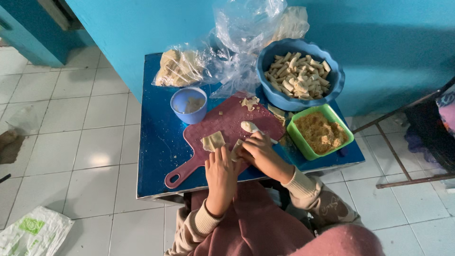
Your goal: The person sits on the floor at a small table and folds square dough pieces by hand, pinching the edges closed over a filling. The folded dough pieces are placed into a blue bowl that gradually fills with finished pieces.
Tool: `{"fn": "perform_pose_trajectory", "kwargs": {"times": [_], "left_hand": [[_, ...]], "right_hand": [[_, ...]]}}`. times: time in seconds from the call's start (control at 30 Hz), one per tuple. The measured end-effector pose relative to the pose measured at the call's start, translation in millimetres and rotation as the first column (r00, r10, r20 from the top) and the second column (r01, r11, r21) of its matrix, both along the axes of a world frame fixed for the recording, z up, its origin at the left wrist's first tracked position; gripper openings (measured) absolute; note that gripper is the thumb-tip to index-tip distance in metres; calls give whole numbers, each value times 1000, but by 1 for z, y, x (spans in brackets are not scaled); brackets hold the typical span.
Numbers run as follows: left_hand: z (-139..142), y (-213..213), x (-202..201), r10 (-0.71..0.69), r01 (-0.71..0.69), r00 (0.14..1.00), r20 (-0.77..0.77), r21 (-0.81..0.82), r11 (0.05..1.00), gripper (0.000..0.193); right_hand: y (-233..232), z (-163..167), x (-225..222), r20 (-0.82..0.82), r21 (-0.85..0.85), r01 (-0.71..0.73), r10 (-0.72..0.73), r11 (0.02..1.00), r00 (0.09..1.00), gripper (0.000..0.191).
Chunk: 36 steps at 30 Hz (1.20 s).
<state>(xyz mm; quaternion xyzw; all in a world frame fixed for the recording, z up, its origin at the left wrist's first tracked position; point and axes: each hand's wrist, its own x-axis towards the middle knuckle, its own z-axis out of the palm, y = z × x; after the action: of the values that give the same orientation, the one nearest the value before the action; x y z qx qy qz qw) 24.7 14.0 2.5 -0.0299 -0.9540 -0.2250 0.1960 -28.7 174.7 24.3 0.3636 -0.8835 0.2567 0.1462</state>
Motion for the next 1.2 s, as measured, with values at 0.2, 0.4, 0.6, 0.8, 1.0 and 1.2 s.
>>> {"fn": "perform_pose_trajectory", "kwargs": {"times": [0.2, 0.4, 0.6, 0.8, 1.0, 1.2], "left_hand": [[-5, 1, -1, 10, -11, 999, 38, 42, 999, 53], [0, 2, -1, -12, 9, 1000, 24, 126, 992, 50], [5, 2, 3, -81, 92, 995, -55, 258, 962, 42], [5, 8, 2, -100, 97, 995, -10, 329, 939, 28], [6, 6, 6, -154, 174, 984, -85, 327, 929, 20], [10, 7, 5, -132, 158, 985, -116, 264, 951, 7]], "right_hand": [[9, -12, 9, -52, -99, 11, -16, 995, 999, 18], [6, -20, 4, -42, -120, 48, -54, 992, 998, 19], [16, -16, 5, -116, -52, 190, -195, 980, 974, 18], [23, -10, 19, -159, 76, 328, -314, 941, 936, 26], [20, -1, 16, -21, 75, 280, -279, 957, 960, 17], [14, 7, 18, 9, -8, 221, -221, 975, 975, 22]]}}
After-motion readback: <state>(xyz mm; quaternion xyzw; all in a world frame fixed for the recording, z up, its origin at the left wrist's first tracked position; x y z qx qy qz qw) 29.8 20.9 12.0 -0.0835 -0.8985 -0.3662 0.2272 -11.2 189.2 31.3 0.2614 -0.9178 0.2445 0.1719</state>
